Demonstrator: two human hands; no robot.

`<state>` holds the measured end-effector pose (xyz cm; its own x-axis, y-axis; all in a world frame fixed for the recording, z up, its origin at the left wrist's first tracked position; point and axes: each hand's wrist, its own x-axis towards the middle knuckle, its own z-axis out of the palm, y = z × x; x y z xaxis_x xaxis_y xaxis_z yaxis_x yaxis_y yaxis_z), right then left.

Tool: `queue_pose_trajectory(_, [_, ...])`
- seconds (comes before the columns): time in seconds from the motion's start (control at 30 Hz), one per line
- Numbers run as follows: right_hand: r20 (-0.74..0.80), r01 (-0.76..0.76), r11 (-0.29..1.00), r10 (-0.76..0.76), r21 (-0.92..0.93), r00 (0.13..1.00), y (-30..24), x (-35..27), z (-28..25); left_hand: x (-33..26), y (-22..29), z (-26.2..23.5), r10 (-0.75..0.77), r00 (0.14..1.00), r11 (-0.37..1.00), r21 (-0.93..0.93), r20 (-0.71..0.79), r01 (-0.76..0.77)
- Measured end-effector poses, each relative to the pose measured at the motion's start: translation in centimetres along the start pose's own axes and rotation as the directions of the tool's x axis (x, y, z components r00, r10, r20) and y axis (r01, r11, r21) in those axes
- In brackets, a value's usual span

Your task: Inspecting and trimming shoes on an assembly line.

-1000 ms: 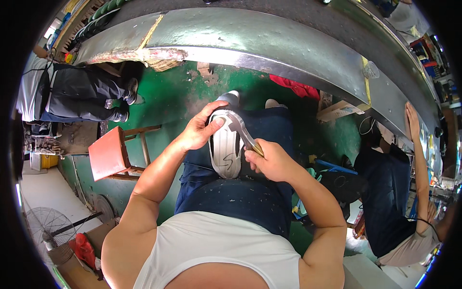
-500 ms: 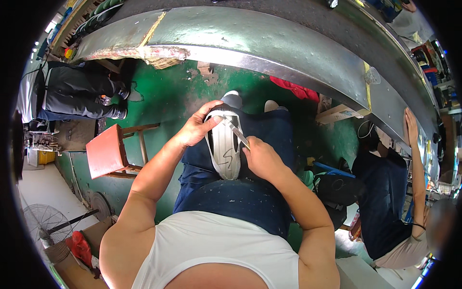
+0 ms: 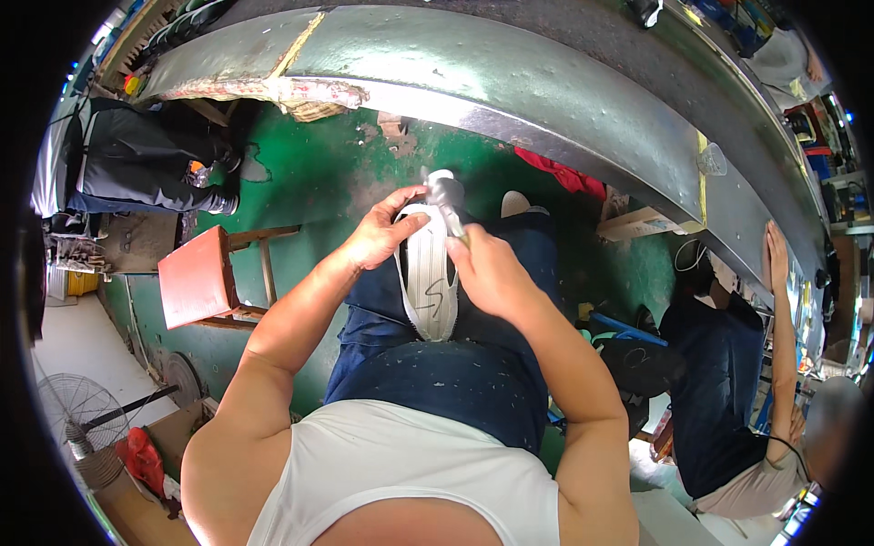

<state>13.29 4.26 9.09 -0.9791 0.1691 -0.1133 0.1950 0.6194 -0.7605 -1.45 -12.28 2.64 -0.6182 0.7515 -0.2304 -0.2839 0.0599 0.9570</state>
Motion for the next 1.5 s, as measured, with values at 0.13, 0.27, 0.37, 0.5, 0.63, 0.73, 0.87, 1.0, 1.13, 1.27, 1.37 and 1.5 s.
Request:
queue_pose_trajectory(0.13, [0.474, -0.475, 0.876, 0.381, 0.091, 0.794, -1.0, 0.5, -2.8, -0.1, -0.3, -1.4, 0.013, 0.999, 0.999, -0.053, 0.041, -0.011])
queue_pose_trajectory(0.27, [0.042, -0.074, 0.857, 0.061, 0.509, 0.997, 3.5, -2.4, -1.0, 1.7, -0.6, -0.7, 0.005, 0.997, 0.995, -0.098, 0.071, 0.002])
queue_pose_trajectory(0.37, [-0.240, 0.159, 0.664, 0.031, 0.730, 0.970, 5.0, -1.6, -1.2, 4.5, -0.1, 2.4, -0.089, 0.975, 0.994, -0.039, 0.204, 0.099])
queue_pose_trajectory(0.5, [-0.574, 0.352, 0.613, 0.208, 0.708, 0.792, 10.1, 1.3, 2.9, 9.8, -5.4, 5.9, -0.375, 0.872, 0.920, 0.013, 0.314, 0.391])
queue_pose_trajectory(0.63, [-0.587, 0.136, 0.938, 0.083, 0.318, 0.805, 14.3, -3.1, 8.1, 10.8, -6.9, 7.3, -0.421, 0.840, 0.904, 0.088, 0.342, 0.417])
queue_pose_trajectory(0.73, [-0.260, 0.000, 0.543, 0.402, 0.840, 0.878, 10.0, -8.4, 7.6, 10.7, -7.1, 7.6, -0.463, 0.821, 0.885, 0.131, 0.333, 0.446])
queue_pose_trajectory(0.87, [0.065, -0.091, 0.038, 0.430, 0.995, 0.900, 6.0, -11.6, 2.3, 10.4, -7.6, 7.9, -0.447, 0.862, 0.895, 0.104, 0.239, 0.435])
queue_pose_trajectory(1.0, [0.043, -0.218, 0.408, 0.396, 0.886, 0.917, 6.7, -13.6, -1.1, 6.7, -6.6, 8.4, -0.395, 0.907, 0.814, 0.514, 0.148, 0.271])
queue_pose_trajectory(1.13, [0.028, -0.331, 0.804, 0.366, 0.494, 0.930, 7.9, -14.0, -0.4, 2.3, -3.6, 8.1, -0.415, 0.910, 0.500, 0.841, 0.023, 0.207])
queue_pose_trajectory(1.27, [0.207, -0.410, 0.908, 0.387, 0.086, 0.899, 7.4, -12.2, -0.2, 1.1, -5.2, 6.8, -0.400, 0.910, 0.740, 0.623, 0.105, 0.254])
queue_pose_trajectory(1.37, [0.296, -0.348, 0.936, 0.350, -0.063, 0.889, 7.4, -12.0, -1.5, 0.9, -5.4, 6.2, -0.461, 0.833, 0.882, 0.260, 0.306, 0.393])
queue_pose_trajectory(1.5, [0.244, -0.168, 0.978, 0.194, -0.125, 0.950, 7.2, -12.5, -3.3, -1.6, -6.4, 6.5, -0.289, 0.837, 0.952, 0.050, 0.464, 0.301])
